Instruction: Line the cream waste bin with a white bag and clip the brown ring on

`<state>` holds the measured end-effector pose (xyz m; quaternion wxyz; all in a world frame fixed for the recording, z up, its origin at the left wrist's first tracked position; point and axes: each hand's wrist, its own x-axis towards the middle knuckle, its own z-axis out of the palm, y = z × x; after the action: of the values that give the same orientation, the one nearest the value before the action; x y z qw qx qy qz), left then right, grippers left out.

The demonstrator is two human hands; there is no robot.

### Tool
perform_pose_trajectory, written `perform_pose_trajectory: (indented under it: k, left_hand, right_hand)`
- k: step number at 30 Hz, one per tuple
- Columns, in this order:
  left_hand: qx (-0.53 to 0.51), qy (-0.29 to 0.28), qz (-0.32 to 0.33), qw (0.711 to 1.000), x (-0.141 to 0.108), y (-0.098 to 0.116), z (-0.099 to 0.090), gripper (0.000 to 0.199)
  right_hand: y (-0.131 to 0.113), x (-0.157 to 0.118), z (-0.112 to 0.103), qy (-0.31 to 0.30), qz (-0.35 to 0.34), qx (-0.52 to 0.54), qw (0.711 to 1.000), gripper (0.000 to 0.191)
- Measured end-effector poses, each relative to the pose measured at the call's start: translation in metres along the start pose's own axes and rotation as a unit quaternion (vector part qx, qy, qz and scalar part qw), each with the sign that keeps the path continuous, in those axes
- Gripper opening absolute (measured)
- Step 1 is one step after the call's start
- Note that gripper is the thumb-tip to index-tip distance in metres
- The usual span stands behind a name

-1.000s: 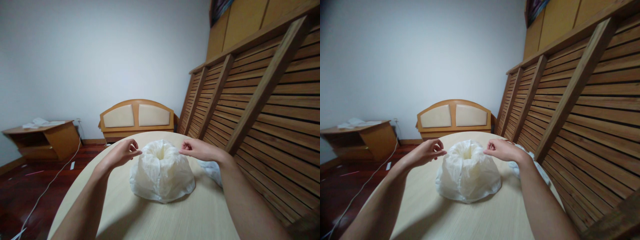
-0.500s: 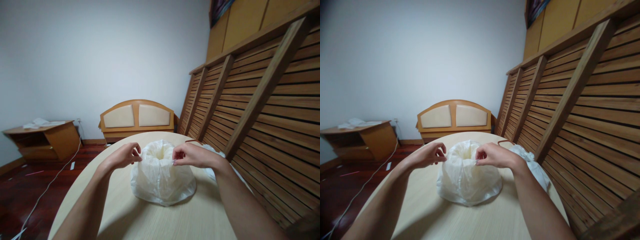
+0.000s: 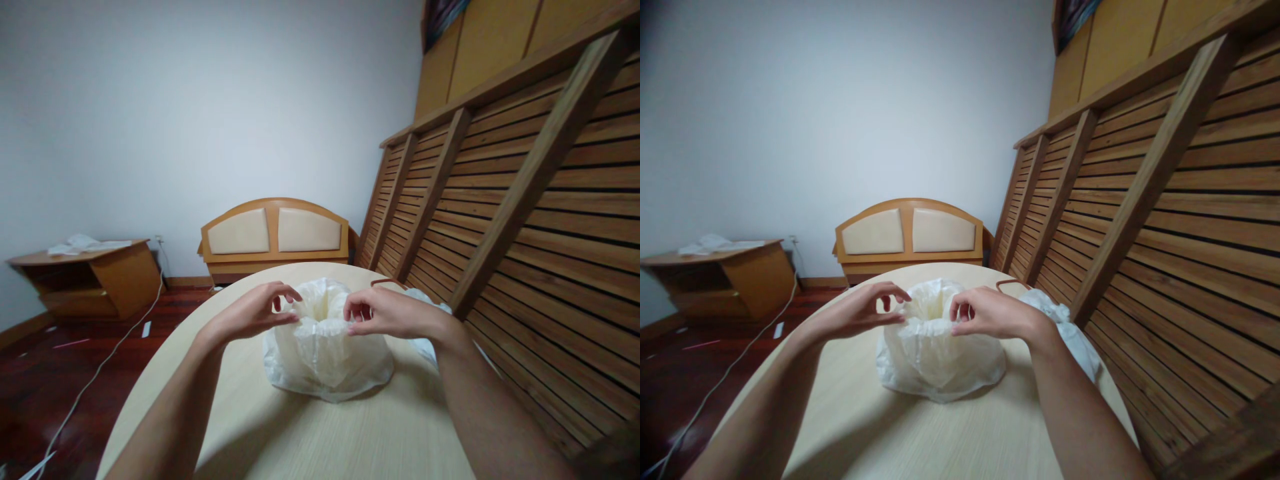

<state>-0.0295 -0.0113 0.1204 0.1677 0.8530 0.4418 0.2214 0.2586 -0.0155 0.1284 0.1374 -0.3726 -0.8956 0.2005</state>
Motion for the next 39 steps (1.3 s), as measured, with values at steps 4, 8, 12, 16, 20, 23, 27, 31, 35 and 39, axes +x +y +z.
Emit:
perform_pose_trajectory:
  k: [4, 8, 12, 16, 20, 23, 27, 31, 35, 39]
  left_hand:
    - [0.013, -0.061, 0.018, 0.998, 0.000, 0.009, 0.005, 0.038]
    - [0.008, -0.061, 0.026, 0.998, 0.001, 0.013, 0.007, 0.038]
    - [0.004, 0.033, -0.022, 0.999, 0.010, 0.004, 0.015, 0.046]
    - [-0.011, 0.178, -0.099, 0.979, 0.028, -0.019, 0.036, 0.043]
    - [-0.056, 0.175, -0.153, 0.971, 0.039, -0.037, 0.052, 0.044]
    - [-0.058, 0.165, -0.168, 0.970, 0.040, -0.040, 0.053, 0.039]
    - [-0.075, 0.112, -0.198, 0.971, 0.036, -0.040, 0.047, 0.038]
    - [-0.103, 0.057, -0.223, 0.968, 0.034, -0.044, 0.040, 0.037]
    - [-0.099, 0.094, -0.221, 0.966, 0.036, -0.047, 0.038, 0.036]
    - [-0.125, 0.086, -0.236, 0.960, 0.038, -0.040, 0.038, 0.042]
  right_hand:
    - [0.007, 0.000, 0.000, -0.010, 0.028, -0.015, 0.999, 0.010]
    - [0.013, -0.003, 0.000, -0.034, 0.063, 0.004, 0.997, 0.013]
    - [0.013, -0.001, 0.000, 0.006, 0.069, 0.008, 0.998, 0.033]
    - [0.017, 0.012, 0.006, 0.164, 0.111, -0.037, 0.980, 0.032]
    - [0.029, 0.030, 0.023, 0.216, 0.197, -0.035, 0.956, 0.036]
    - [0.037, 0.038, 0.032, 0.185, 0.216, -0.021, 0.958, 0.038]
    - [0.039, 0.039, 0.035, 0.154, 0.206, -0.009, 0.966, 0.033]
    - [0.036, 0.038, 0.034, 0.145, 0.214, -0.019, 0.966, 0.031]
    - [0.031, 0.037, 0.032, 0.144, 0.215, -0.012, 0.966, 0.025]
    - [0.027, 0.034, 0.029, 0.126, 0.216, -0.004, 0.968, 0.021]
